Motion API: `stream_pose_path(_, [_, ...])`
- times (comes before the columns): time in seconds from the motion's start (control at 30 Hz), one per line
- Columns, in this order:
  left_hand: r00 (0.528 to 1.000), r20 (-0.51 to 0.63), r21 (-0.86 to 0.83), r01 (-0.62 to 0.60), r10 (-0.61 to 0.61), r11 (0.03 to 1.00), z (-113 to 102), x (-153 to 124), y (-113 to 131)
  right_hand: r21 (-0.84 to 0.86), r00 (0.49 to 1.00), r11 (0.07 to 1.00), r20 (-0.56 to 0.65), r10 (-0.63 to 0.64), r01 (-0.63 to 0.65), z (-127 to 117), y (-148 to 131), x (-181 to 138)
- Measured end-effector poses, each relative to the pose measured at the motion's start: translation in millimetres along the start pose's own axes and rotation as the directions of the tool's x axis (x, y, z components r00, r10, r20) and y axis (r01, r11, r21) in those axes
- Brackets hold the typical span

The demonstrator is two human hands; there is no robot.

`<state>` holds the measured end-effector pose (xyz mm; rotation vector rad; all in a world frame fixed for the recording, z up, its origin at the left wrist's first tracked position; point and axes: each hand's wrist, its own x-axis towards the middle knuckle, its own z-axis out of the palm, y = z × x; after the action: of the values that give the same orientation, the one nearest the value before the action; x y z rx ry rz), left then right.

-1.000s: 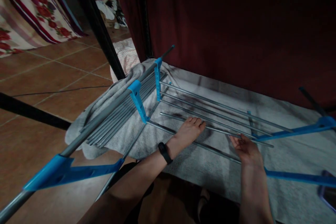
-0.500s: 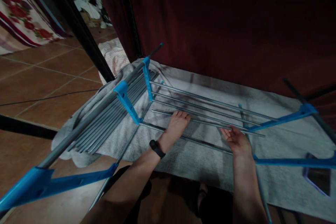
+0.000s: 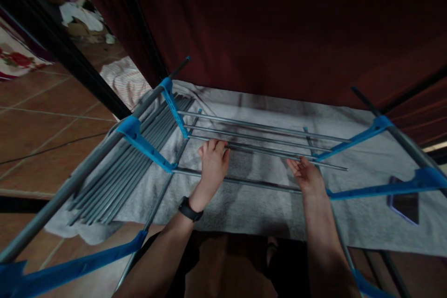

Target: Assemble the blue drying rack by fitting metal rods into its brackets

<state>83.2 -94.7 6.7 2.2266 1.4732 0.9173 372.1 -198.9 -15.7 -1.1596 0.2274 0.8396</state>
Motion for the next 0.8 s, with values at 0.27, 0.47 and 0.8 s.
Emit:
stream_pose_path(0.27, [0.748,0.511,-0.729,0.638,-0.423,0.247,17,1,-11,0.014,0.998,1.0,0.063,0.02,-0.021,-4,8,5])
stream_pose_path(0.47, [0.62,0.645,-0.751,0.62,-0.447,-0.225,19,3,-12,0.015,0.994,0.998,0.094,0.054,-0.056,2,12,-5])
stream_pose_path(0.8, [0.511,0.567,-0.807,0.502,-0.647,-0.311,1,20,-17,0.036,0.998,0.998,0.032,0.051,-0.052,-7,-6,1])
